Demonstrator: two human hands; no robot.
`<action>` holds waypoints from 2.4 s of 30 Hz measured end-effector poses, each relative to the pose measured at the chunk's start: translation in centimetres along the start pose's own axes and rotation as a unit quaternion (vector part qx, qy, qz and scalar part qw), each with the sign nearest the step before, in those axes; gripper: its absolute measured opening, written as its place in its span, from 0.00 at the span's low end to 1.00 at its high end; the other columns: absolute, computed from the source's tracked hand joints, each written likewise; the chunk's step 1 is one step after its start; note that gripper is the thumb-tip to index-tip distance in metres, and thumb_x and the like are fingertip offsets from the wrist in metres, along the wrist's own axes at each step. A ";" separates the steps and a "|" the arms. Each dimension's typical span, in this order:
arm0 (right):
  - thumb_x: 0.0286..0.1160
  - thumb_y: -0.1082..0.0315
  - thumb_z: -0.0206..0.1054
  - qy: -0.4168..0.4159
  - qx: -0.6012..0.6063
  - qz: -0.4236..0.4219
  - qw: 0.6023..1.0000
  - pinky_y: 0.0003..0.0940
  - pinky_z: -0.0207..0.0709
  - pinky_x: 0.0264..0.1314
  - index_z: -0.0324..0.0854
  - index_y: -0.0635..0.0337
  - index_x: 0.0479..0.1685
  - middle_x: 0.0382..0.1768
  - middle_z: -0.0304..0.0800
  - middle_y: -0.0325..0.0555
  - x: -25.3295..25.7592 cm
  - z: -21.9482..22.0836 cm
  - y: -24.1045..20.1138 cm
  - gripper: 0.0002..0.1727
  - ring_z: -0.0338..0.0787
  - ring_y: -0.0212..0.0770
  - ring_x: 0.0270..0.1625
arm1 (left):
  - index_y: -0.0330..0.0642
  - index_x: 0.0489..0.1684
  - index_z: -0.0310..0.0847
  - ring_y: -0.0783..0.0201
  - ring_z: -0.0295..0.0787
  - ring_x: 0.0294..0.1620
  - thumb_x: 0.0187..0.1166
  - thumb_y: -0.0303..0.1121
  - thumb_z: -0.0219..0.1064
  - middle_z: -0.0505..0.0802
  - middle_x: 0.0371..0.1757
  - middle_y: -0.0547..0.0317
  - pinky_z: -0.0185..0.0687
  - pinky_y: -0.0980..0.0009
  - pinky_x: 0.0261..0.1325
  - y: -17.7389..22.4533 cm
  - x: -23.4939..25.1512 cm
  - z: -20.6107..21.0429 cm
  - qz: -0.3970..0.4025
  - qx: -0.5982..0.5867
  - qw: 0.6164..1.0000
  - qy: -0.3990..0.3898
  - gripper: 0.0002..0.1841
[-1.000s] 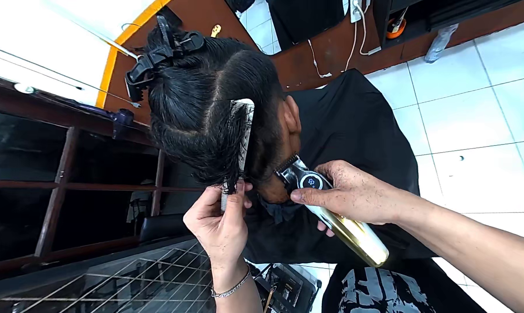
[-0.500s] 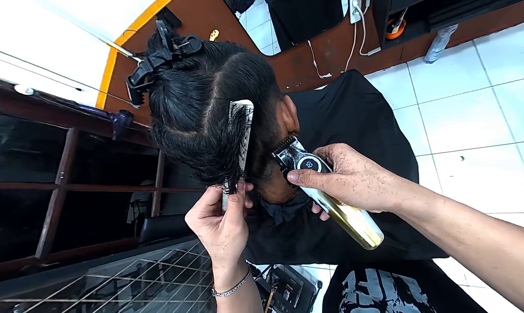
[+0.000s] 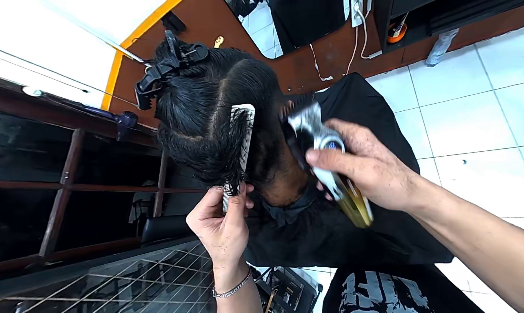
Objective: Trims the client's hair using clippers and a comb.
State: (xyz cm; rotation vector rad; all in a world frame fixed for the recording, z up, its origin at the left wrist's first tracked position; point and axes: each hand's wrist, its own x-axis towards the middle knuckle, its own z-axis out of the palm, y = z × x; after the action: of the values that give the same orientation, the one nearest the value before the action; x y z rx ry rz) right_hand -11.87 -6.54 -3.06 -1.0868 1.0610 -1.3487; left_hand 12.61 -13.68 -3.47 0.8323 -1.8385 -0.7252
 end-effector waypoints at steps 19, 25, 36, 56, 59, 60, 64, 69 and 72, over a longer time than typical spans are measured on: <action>0.87 0.56 0.64 -0.136 -0.076 0.180 0.971 0.27 0.86 0.20 0.81 0.63 0.37 0.20 0.86 0.45 0.5 1.5 -0.8 0.17 0.89 0.34 0.19 | 0.43 0.34 0.88 0.79 0.87 0.24 0.80 0.23 0.61 0.94 0.30 0.72 0.84 0.82 0.26 -0.1 0.1 -0.7 0.003 0.004 1.000 -0.004 0.10; 0.86 0.55 0.65 -0.165 -0.095 0.211 0.959 0.26 0.86 0.23 0.82 0.62 0.36 0.20 0.87 0.45 0.8 0.7 -0.4 0.18 0.89 0.34 0.19 | 0.43 0.34 0.88 0.79 0.87 0.23 0.81 0.24 0.61 0.95 0.31 0.72 0.84 0.83 0.26 0.1 0.1 -0.7 -0.001 0.011 1.000 -0.003 0.09; 0.87 0.56 0.63 -0.160 -0.136 0.145 0.967 0.23 0.83 0.24 0.84 0.60 0.38 0.22 0.87 0.42 1.1 0.1 -0.6 0.16 0.88 0.30 0.22 | 0.44 0.35 0.88 0.79 0.88 0.24 0.82 0.24 0.61 0.95 0.32 0.72 0.85 0.83 0.26 0.0 0.0 -0.7 0.003 0.001 1.000 0.000 0.10; 0.86 0.54 0.64 -0.162 -0.208 0.103 0.959 0.23 0.74 0.23 0.84 0.55 0.34 0.21 0.83 0.36 2.2 -0.8 -1.2 0.16 0.83 0.26 0.22 | 0.43 0.35 0.89 0.79 0.88 0.24 0.81 0.22 0.60 0.96 0.33 0.70 0.84 0.83 0.26 0.1 -0.2 -0.5 0.000 -0.012 1.000 0.010 0.10; 0.85 0.54 0.63 -0.144 -0.221 0.060 0.963 0.25 0.74 0.31 0.84 0.53 0.43 0.28 0.83 0.34 2.2 -0.7 -1.3 0.13 0.83 0.25 0.30 | 0.43 0.35 0.88 0.79 0.88 0.24 0.81 0.22 0.60 0.96 0.32 0.70 0.84 0.83 0.26 0.1 -0.2 -0.5 0.002 -0.013 1.000 0.012 0.10; 0.85 0.54 0.64 -0.147 -0.239 0.071 0.957 0.25 0.71 0.27 0.84 0.52 0.38 0.24 0.82 0.34 2.3 -0.7 -1.5 0.13 0.81 0.26 0.27 | 0.43 0.35 0.88 0.78 0.88 0.24 0.81 0.22 0.60 0.96 0.32 0.70 0.84 0.83 0.25 0.2 -0.2 -0.5 0.003 -0.014 1.000 0.012 0.11; 0.87 0.52 0.62 -0.169 -0.273 0.116 0.940 0.25 0.68 0.22 0.82 0.53 0.31 0.19 0.78 0.35 2.3 -0.9 -2.3 0.18 0.78 0.27 0.21 | 0.43 0.35 0.89 0.79 0.88 0.23 0.81 0.22 0.60 0.96 0.32 0.71 0.84 0.83 0.25 0.3 -0.2 -0.7 0.001 -0.012 1.000 0.014 0.11; 0.86 0.55 0.63 -0.155 -0.238 0.052 0.957 0.21 0.72 0.29 0.85 0.54 0.43 0.27 0.83 0.34 2.3 -1.0 -2.2 0.13 0.82 0.24 0.29 | 0.42 0.35 0.89 0.79 0.88 0.23 0.81 0.22 0.60 0.96 0.32 0.70 0.84 0.83 0.25 0.3 -0.3 -0.6 -0.001 -0.015 1.000 0.014 0.10; 0.85 0.54 0.64 -0.177 -0.277 0.074 0.942 0.24 0.68 0.24 0.85 0.52 0.36 0.22 0.80 0.34 2.5 -1.4 -2.2 0.14 0.79 0.25 0.24 | 0.41 0.35 0.88 0.79 0.87 0.23 0.80 0.22 0.60 0.96 0.32 0.70 0.83 0.83 0.25 0.4 -0.3 -0.6 -0.001 -0.015 1.000 0.015 0.10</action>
State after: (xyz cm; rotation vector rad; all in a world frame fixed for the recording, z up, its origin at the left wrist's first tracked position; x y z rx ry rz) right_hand -13.72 -8.88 -1.02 -1.5558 1.2494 -0.7022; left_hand 13.22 -13.26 -3.13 0.8204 -1.7953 -0.7361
